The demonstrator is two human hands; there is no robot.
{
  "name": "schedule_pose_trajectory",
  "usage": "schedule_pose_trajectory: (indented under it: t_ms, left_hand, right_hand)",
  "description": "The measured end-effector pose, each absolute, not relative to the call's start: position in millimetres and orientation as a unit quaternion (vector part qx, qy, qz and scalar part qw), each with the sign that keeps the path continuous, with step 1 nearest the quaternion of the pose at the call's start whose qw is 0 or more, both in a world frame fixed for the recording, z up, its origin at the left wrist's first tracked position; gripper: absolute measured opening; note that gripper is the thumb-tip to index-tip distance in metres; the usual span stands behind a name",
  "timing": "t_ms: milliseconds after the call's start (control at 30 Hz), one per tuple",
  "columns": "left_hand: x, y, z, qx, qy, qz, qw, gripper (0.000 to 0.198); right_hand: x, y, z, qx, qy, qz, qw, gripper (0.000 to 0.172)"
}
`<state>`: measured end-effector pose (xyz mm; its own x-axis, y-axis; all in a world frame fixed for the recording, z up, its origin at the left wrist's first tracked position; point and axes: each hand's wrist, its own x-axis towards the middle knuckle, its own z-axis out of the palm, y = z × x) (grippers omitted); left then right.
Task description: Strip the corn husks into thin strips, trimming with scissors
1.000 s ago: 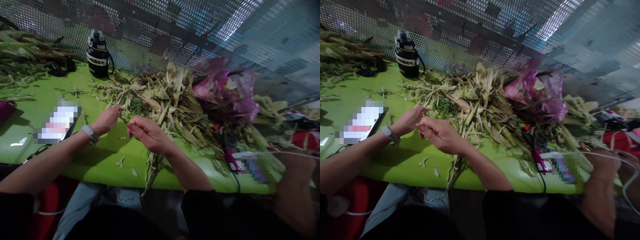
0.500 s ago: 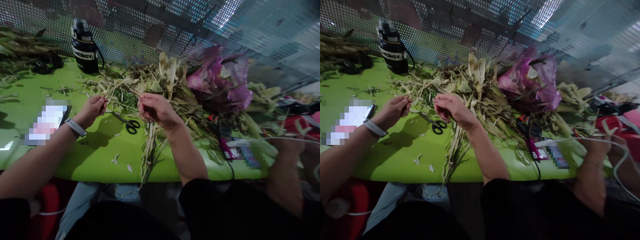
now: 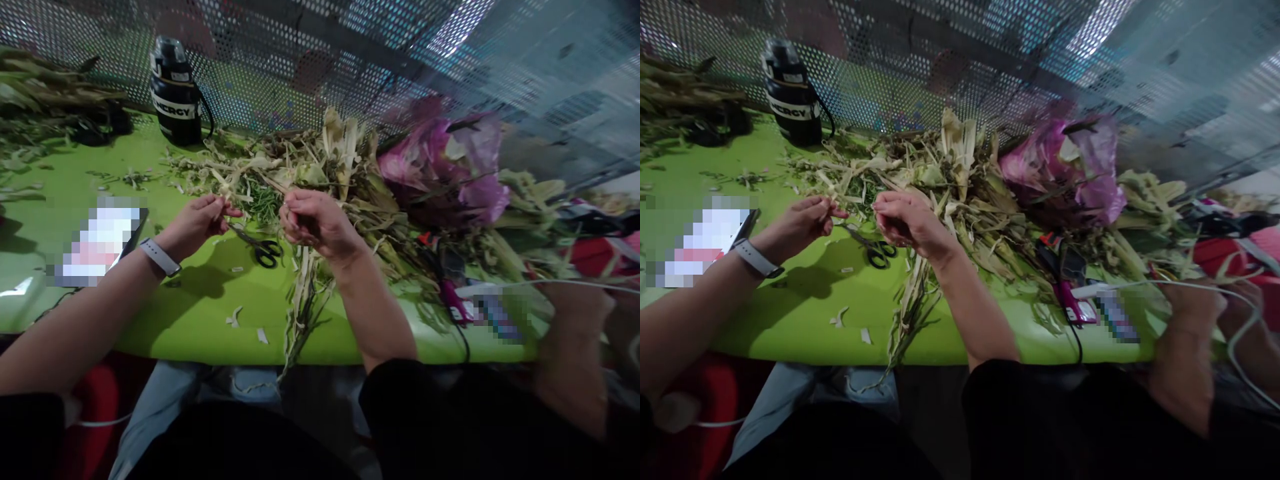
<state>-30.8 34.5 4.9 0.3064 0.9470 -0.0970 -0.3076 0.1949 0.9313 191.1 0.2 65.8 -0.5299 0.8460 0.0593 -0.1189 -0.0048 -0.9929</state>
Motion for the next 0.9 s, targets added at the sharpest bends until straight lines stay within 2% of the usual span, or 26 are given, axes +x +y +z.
schedule_pose_trajectory:
  t_ms: [267,433,633,900]
  left_hand:
    - [-15.0,15.9,-9.6,0.409,0.296,0.341,0.793,0.013]
    - [-14.2,11.7,-9.4,0.432,0.302,0.285,0.800,0.009]
    - [-12.2,9.5,-8.2,0.443,0.303,0.285,0.794,0.013]
    - [-11.9,6.8,-1.1,0.390,0.304,0.302,0.815,0.009]
  right_hand:
    - [174.2,5.9,51.3,-0.326,-0.589,0.619,0.404,0.033]
    - [185.0,17.7,46.4,-0.358,-0.580,0.581,0.444,0.030]
    - [199.7,26.7,45.4,-0.341,-0.579,0.574,0.468,0.026]
    - [195.2,17.5,51.4,-0.402,-0.645,0.528,0.379,0.035]
